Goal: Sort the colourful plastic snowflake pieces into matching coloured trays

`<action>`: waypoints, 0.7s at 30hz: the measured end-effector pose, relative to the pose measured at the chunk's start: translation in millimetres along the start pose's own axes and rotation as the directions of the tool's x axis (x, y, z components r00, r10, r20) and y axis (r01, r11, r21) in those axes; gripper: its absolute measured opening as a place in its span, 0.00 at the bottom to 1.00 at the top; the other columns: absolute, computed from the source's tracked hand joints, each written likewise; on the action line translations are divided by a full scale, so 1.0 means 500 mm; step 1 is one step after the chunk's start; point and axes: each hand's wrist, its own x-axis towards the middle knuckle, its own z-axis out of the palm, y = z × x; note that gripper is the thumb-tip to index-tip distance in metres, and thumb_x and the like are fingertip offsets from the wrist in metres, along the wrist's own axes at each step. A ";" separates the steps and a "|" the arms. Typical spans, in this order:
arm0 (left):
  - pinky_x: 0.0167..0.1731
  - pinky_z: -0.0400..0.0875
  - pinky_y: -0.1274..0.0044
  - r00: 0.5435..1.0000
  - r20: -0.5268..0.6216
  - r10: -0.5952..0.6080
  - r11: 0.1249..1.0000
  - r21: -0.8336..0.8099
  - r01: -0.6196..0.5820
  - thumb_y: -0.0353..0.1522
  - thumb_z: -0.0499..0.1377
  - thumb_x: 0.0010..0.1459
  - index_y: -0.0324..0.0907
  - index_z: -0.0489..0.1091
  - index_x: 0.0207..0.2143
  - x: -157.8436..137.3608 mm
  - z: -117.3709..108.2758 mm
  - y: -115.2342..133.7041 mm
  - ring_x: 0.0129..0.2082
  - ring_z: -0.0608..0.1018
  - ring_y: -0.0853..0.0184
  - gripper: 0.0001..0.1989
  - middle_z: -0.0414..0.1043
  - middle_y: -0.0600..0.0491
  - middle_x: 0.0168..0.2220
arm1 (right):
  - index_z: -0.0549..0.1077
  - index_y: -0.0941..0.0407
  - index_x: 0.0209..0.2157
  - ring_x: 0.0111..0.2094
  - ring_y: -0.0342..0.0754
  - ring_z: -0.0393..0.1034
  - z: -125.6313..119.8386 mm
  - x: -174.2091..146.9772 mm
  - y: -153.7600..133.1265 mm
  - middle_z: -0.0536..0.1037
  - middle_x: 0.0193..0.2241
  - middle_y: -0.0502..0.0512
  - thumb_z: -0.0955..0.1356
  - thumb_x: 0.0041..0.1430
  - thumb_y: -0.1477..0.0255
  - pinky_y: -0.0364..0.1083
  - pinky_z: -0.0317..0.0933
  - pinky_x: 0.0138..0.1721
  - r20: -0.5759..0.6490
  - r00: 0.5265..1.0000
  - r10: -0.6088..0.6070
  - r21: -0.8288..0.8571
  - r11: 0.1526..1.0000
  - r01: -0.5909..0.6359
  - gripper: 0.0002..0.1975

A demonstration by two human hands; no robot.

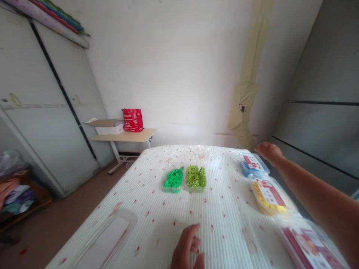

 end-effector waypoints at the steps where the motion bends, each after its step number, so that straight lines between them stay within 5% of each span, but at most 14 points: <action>1: 0.29 0.72 0.78 0.998 0.005 0.061 0.998 0.013 -0.061 0.33 0.52 0.49 0.42 0.67 0.46 0.004 -0.004 0.009 0.31 0.75 0.68 0.19 0.72 0.47 0.40 | 0.70 0.61 0.42 0.40 0.46 0.69 0.011 -0.011 -0.034 0.73 0.41 0.57 0.62 0.62 0.69 0.49 0.63 0.41 0.036 0.997 -0.068 -0.035 0.997 0.069 0.12; 3: 0.28 0.72 0.80 0.977 0.021 0.212 0.973 0.084 -0.213 0.32 0.51 0.51 0.41 0.69 0.39 0.014 -0.023 0.031 0.30 0.75 0.70 0.13 0.73 0.48 0.38 | 0.73 0.64 0.37 0.39 0.46 0.70 0.045 -0.045 -0.104 0.76 0.37 0.61 0.64 0.58 0.75 0.44 0.60 0.40 0.103 0.966 -0.237 -0.076 0.967 0.245 0.09; 6: 0.37 0.73 0.78 0.924 -0.008 0.382 0.875 0.324 -0.359 0.28 0.51 0.52 0.41 0.70 0.35 0.021 -0.083 0.062 0.36 0.76 0.68 0.10 0.74 0.49 0.36 | 0.74 0.58 0.37 0.38 0.44 0.71 0.119 -0.138 -0.202 0.78 0.37 0.55 0.65 0.53 0.76 0.39 0.58 0.39 0.206 0.848 -0.488 -0.060 0.859 0.509 0.09; 10: 0.41 0.71 0.75 0.900 -0.127 0.416 0.710 0.664 -0.234 0.29 0.52 0.54 0.44 0.71 0.39 0.003 -0.211 0.068 0.40 0.75 0.66 0.11 0.74 0.49 0.39 | 0.75 0.53 0.37 0.42 0.48 0.68 0.241 -0.317 -0.277 0.78 0.37 0.52 0.67 0.50 0.73 0.43 0.57 0.43 0.353 0.610 -0.709 0.010 0.655 0.756 0.10; 12: 0.44 0.69 0.71 0.910 -0.194 0.367 0.612 0.787 -0.079 0.32 0.53 0.54 0.44 0.72 0.40 -0.016 -0.280 0.055 0.42 0.74 0.63 0.12 0.74 0.48 0.41 | 0.74 0.55 0.36 0.43 0.53 0.66 0.299 -0.396 -0.284 0.78 0.34 0.57 0.65 0.53 0.73 0.51 0.55 0.45 0.437 0.412 -0.800 -0.076 0.424 0.903 0.09; 14: 0.46 0.66 0.66 0.932 -0.265 0.248 0.504 0.857 0.109 0.37 0.55 0.52 0.43 0.71 0.44 -0.037 -0.341 0.040 0.45 0.72 0.58 0.17 0.73 0.46 0.44 | 0.73 0.56 0.37 0.45 0.55 0.64 0.350 -0.451 -0.278 0.77 0.35 0.60 0.62 0.56 0.76 0.56 0.51 0.48 0.444 0.371 -0.816 -0.146 0.342 0.928 0.10; 17: 0.52 0.57 0.59 0.933 -0.359 0.015 0.333 0.882 0.334 0.42 0.57 0.46 0.41 0.65 0.52 -0.065 -0.403 0.020 0.55 0.64 0.50 0.30 0.63 0.43 0.55 | 0.71 0.57 0.39 0.43 0.55 0.65 0.402 -0.488 -0.262 0.77 0.34 0.60 0.59 0.59 0.78 0.60 0.47 0.49 0.438 0.388 -0.811 -0.207 0.329 0.921 0.11; 21: 0.53 0.53 0.58 0.892 -0.371 -0.258 0.252 0.865 0.433 0.45 0.57 0.43 0.43 0.58 0.58 -0.087 -0.431 -0.004 0.60 0.55 0.47 0.38 0.51 0.43 0.62 | 0.71 0.57 0.35 0.38 0.52 0.65 0.415 -0.510 -0.246 0.76 0.29 0.56 0.60 0.61 0.77 0.60 0.46 0.50 0.394 0.332 -0.857 -0.208 0.269 0.941 0.09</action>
